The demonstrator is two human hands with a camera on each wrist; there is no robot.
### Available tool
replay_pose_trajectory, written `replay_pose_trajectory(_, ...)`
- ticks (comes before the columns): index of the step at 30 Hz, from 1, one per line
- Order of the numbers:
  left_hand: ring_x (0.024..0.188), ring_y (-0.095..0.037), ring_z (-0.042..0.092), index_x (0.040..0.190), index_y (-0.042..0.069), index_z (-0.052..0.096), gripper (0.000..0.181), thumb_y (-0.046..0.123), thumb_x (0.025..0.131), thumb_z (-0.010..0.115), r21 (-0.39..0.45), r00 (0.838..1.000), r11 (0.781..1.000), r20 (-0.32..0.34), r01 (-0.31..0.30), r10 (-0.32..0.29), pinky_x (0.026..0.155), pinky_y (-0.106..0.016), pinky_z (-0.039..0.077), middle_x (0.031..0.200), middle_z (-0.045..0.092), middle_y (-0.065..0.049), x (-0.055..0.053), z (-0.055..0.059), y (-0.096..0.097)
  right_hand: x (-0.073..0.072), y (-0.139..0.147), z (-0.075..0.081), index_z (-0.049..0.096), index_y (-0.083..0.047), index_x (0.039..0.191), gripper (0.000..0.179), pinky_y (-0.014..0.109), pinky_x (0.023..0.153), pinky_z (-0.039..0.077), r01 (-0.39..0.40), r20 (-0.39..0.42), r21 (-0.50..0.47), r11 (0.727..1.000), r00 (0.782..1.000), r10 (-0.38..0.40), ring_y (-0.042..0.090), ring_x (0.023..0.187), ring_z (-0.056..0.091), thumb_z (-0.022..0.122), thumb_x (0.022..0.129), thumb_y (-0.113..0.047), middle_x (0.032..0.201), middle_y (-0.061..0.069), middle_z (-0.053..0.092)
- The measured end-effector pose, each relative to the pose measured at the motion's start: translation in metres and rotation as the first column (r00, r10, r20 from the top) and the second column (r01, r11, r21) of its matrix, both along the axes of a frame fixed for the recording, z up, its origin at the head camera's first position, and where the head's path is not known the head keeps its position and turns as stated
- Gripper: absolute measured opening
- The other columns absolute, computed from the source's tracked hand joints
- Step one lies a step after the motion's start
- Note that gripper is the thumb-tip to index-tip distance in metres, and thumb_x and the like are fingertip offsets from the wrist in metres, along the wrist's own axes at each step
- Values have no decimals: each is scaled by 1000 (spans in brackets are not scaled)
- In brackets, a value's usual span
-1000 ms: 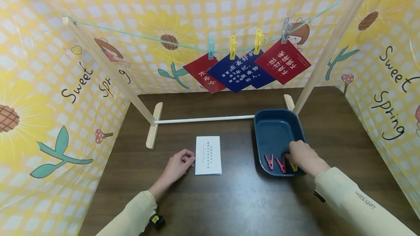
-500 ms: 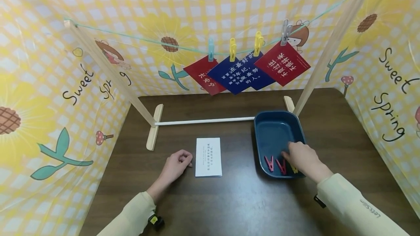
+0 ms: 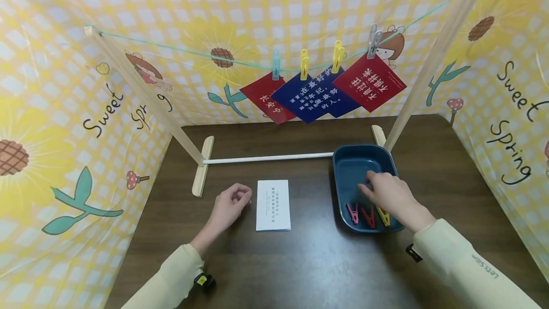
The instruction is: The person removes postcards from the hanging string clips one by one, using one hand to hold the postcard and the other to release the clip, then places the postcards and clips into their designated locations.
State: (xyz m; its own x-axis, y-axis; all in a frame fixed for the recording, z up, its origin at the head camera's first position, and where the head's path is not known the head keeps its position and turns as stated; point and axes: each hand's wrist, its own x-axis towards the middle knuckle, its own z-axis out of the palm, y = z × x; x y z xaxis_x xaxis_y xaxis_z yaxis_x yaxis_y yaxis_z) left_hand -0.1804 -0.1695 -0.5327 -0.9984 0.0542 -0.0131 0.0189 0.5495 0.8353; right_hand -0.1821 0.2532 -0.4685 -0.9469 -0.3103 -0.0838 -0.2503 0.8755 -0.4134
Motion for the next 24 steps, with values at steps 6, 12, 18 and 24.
replay_pose_trajectory(6,59,-13,54,106,12,74,8,16,99,73,25,999,1000,-38,2,-1,54,-23,44,88,73,-2,-5,10,4,-3,-10,13,67,2,115,30,31,56,58,-11,-139,-36,999,990,6,19,71,70,76,96,-19,96,15,75)
replay_pose_trajectory(12,56,-16,56,110,13,73,16,24,99,75,103,997,994,-71,41,-34,49,-26,46,96,73,-2,-14,24,9,-7,-25,23,65,0,120,31,30,55,56,-54,-292,-68,996,956,32,21,73,70,75,96,-17,102,15,75)
replay_pose_trajectory(18,55,-20,57,112,12,73,18,24,99,75,166,990,983,-127,75,-54,49,-26,45,97,71,-3,-24,35,15,-14,-37,39,65,-2,120,32,32,52,55,-115,-448,-71,991,891,71,19,68,69,78,93,-15,103,16,75)
replay_pose_trajectory(24,59,-35,62,115,8,73,21,23,99,74,211,983,973,-172,95,-59,50,-23,43,104,73,-5,-34,42,20,-21,-48,60,65,-4,123,38,32,52,56,-217,-549,-51,975,822,154,18,67,71,81,90,-14,109,15,75)
